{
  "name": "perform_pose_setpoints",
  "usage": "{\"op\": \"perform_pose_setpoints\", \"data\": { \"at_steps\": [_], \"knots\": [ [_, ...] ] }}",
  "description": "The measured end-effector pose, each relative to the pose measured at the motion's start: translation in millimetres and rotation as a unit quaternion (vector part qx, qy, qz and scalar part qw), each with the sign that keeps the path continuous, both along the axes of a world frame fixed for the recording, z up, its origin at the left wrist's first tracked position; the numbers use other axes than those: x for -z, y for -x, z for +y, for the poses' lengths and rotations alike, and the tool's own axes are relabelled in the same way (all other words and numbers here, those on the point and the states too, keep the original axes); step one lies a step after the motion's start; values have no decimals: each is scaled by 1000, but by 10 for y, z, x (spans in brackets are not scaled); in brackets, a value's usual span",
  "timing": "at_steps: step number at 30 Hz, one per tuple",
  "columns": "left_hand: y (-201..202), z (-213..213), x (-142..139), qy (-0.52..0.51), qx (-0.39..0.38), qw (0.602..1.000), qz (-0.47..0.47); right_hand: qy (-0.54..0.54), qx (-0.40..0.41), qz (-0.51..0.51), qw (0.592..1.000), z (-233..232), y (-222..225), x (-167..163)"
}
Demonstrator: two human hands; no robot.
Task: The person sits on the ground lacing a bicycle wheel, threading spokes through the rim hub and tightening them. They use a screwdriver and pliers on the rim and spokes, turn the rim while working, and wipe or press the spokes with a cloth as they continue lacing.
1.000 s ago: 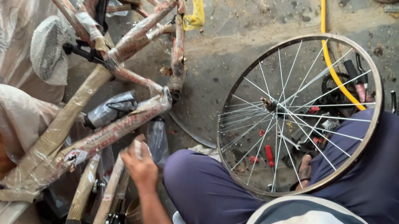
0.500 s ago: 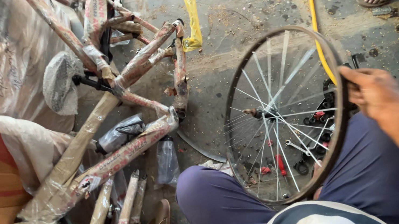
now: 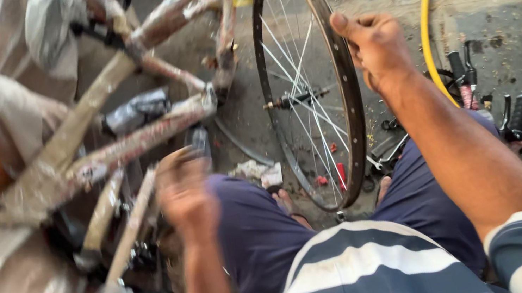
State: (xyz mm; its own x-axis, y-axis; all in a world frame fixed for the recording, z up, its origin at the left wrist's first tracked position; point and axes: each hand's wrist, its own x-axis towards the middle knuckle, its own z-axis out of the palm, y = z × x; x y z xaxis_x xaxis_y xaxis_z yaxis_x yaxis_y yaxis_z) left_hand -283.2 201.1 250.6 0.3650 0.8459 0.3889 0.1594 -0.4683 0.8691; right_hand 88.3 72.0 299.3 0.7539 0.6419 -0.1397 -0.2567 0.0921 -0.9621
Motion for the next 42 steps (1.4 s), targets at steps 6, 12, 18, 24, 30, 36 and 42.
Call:
{"op": "perform_pose_setpoints", "data": {
  "at_steps": [6, 12, 18, 24, 30, 36, 42],
  "knots": [
    [-1079, -1480, -191, 8, 243, 969, 35, -9, -3, -80, 997, 207, 180, -12],
    [-1309, -1711, 79, 141, 234, 962, 8, 10, -40, -95, 995, -73, 525, -21],
    [-1399, -1438, -9, 107, 258, 959, -47, -35, -37, -104, 993, -16, 586, -113],
    [-1440, -719, -45, 44, 346, 932, -102, -29, -42, -135, 989, 138, 529, -103],
    [-1445, -519, 47, 106, 427, 893, -96, -59, -51, -194, 978, 286, 527, -23],
    [-1469, -403, 329, 83, 369, 908, -178, -59, -53, -262, 962, 421, 453, 65],
    [-1450, -152, 858, 333, -12, 939, -90, -89, -63, -303, 947, 532, 220, 129]
  ]
}}
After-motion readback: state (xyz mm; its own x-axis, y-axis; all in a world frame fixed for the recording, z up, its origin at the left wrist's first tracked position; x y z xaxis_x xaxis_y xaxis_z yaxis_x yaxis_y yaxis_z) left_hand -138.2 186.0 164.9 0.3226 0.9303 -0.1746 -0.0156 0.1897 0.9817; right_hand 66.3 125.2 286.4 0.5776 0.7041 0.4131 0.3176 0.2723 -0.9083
